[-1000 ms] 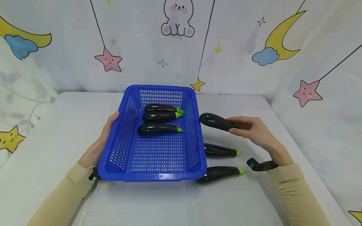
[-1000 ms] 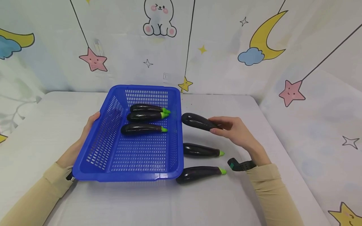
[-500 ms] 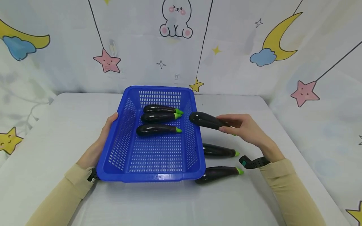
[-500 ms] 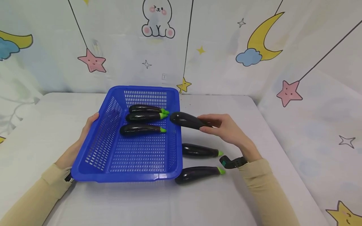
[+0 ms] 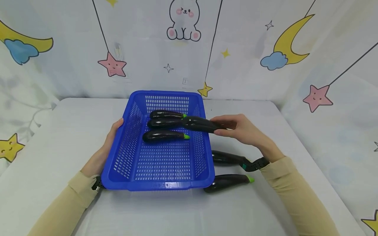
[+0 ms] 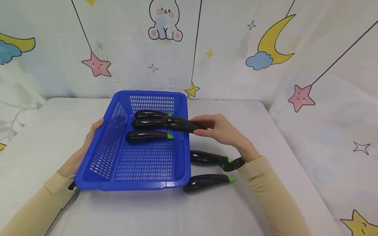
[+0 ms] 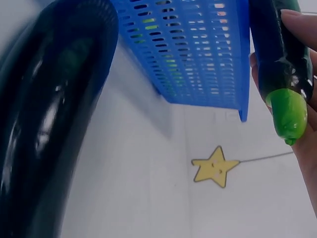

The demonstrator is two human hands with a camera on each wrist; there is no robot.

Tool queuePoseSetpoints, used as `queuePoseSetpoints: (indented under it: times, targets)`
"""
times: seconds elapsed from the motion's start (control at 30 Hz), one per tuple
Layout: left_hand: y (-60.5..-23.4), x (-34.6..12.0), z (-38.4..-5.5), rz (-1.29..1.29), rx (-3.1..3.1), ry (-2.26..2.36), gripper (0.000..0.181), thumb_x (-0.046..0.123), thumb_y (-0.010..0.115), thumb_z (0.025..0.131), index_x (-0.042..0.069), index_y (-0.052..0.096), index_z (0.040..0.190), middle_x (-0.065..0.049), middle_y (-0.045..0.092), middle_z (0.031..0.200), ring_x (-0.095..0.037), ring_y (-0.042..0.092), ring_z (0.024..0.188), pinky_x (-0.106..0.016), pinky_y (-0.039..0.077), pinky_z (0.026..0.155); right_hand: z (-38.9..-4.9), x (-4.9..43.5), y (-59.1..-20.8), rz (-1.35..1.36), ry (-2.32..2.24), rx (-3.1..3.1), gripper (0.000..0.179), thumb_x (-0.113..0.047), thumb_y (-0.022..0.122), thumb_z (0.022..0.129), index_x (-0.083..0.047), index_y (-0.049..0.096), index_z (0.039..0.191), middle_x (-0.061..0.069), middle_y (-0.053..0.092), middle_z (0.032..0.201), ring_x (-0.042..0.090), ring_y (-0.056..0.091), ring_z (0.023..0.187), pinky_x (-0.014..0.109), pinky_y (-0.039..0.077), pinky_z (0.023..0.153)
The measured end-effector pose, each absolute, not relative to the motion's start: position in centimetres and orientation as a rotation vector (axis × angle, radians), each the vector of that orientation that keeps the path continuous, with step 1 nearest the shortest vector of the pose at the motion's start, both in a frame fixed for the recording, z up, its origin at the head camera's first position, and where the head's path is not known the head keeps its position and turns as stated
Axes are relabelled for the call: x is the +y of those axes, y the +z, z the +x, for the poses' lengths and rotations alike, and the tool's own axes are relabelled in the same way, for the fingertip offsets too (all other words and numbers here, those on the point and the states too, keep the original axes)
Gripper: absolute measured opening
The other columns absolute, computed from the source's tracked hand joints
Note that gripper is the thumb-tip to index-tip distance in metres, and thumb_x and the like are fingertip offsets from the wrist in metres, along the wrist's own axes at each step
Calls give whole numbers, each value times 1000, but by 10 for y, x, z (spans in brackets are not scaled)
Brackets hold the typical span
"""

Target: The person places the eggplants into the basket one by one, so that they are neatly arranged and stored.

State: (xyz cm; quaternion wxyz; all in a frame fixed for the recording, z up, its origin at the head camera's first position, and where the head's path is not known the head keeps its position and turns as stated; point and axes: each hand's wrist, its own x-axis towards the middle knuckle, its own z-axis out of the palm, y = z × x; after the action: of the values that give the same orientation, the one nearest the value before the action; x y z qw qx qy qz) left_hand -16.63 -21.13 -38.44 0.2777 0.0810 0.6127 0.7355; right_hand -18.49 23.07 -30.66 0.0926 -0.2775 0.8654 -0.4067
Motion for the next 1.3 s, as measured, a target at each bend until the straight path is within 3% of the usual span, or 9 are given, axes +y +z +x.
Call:
queuePoseSetpoints:
  times: [0.37, 0.7, 0.97, 1.3]
  targets:
    - [-384, -211, -166, 211, 1635, 1973, 84, 75, 16, 94, 29, -6, 161, -13, 23, 152, -26, 43, 126, -45, 45, 95, -188, 212, -303, -869, -1223, 2542, 41, -20, 75, 92, -13, 66, 131, 5, 66, 128, 21, 64, 116, 42, 49, 102]
    - [-384, -211, -165, 227, 1645, 1982, 82, 73, 15, 95, 30, -6, 161, -15, 15, 157, -25, 40, 128, -45, 42, 97, -198, 189, -291, -1024, -1126, 2522, 38, -17, 75, 91, -9, 67, 128, 6, 68, 125, 21, 64, 117, 39, 49, 102]
    - [-385, -211, -164, 236, 1677, 1982, 81, 71, 15, 96, 29, -6, 161, -16, 15, 157, -25, 40, 128, -44, 41, 98, -208, 167, -271, -1081, -1055, 2509, 39, -18, 74, 92, -9, 66, 130, 5, 68, 120, 18, 64, 106, 38, 51, 98]
    - [-385, -211, -165, 239, 1671, 1987, 82, 72, 16, 95, 28, -6, 161, -15, 19, 155, -24, 42, 126, -44, 42, 97, -212, 138, -262, -1104, -1059, 2485, 38, -19, 73, 93, -11, 67, 130, 3, 68, 122, 15, 64, 109, 35, 50, 99]
